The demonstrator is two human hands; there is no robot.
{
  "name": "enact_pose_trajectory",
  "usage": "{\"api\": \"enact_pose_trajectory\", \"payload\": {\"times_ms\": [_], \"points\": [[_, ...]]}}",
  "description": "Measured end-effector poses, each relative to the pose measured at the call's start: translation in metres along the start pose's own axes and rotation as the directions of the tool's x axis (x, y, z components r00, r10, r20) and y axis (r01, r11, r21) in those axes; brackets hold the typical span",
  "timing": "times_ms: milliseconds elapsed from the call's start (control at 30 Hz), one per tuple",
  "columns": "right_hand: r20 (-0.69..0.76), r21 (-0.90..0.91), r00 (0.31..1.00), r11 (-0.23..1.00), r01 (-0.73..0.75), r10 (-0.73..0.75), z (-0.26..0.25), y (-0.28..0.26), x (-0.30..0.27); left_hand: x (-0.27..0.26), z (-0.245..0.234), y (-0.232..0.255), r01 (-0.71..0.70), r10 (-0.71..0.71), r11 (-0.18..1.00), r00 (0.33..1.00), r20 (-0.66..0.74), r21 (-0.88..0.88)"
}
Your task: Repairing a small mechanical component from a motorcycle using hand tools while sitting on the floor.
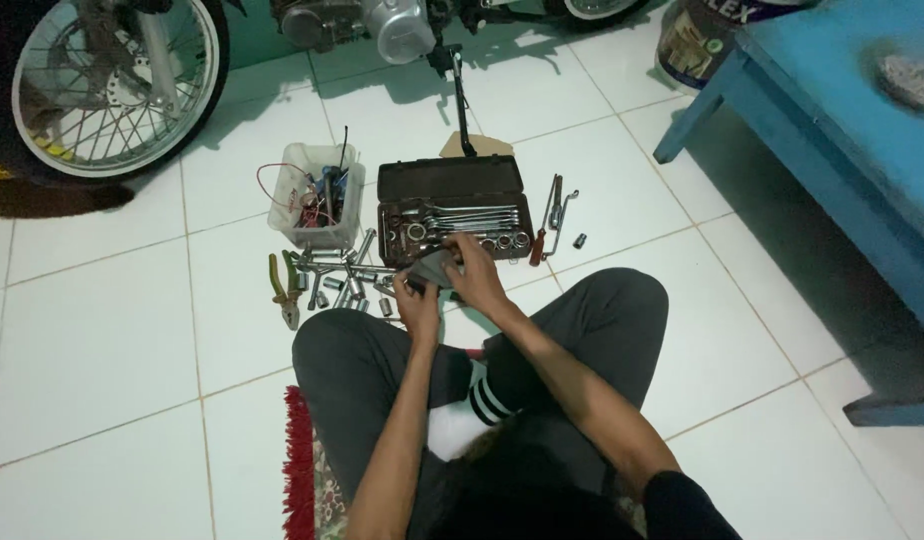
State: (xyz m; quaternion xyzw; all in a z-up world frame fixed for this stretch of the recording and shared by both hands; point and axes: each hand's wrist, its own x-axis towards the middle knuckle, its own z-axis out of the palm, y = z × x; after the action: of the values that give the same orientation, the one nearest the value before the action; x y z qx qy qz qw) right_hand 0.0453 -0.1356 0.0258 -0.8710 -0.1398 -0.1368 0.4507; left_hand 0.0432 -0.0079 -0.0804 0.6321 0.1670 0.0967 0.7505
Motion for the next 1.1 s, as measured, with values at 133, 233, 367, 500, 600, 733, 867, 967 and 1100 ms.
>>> {"api": "enact_pose_trajectory", "payload": {"times_ms": [133,233,367,500,600,733,867,967,1100], "points": [[0.002,0.074,1.0,0.997,0.02,-0.02,0.0,0.005,-0.007,-0.029,0.001,0.054,-0.005,0.013,0.986,0.999,-0.045,0.165],[0.067,0.103,0.996,0.992,-0.071,0.064,-0.003,0.002,-0.008,-0.04,0.003,0.07,-0.053,0.053,0.984,0.999,0.0,0.171],[0.088,-0.017,0.994,0.998,-0.066,0.068,-0.008,-0.002,-0.006,-0.037,0.01,0.06,-0.081,0.082,0.96,0.997,0.005,0.269],[0.108,-0.117,0.982,0.983,-0.139,0.152,-0.013,0.002,-0.01,-0.034,0.018,0.055,-0.06,0.068,0.963,0.997,-0.022,0.262],[-0.041,-0.014,0.988,0.988,-0.152,0.151,-0.025,-0.004,-0.007,-0.031,0.023,0.052,-0.116,0.118,0.976,0.993,0.001,0.183],[-0.157,0.197,0.951,0.952,-0.234,0.266,-0.026,0.052,-0.015,-0.013,0.01,0.017,-0.103,0.104,0.995,0.994,0.032,-0.009],[-0.059,0.343,0.919,0.873,-0.347,0.389,-0.032,0.083,-0.026,-0.005,-0.005,-0.002,0.0,-0.003,1.0,0.984,0.177,0.016],[0.014,0.361,0.905,0.842,-0.402,0.426,-0.038,0.079,-0.02,0.002,-0.006,0.008,0.021,-0.015,1.0,0.972,0.233,-0.021],[0.03,0.422,0.921,0.83,-0.364,0.389,-0.041,0.087,-0.029,0.004,-0.004,0.009,0.017,-0.008,0.999,0.959,0.283,-0.03]]}}
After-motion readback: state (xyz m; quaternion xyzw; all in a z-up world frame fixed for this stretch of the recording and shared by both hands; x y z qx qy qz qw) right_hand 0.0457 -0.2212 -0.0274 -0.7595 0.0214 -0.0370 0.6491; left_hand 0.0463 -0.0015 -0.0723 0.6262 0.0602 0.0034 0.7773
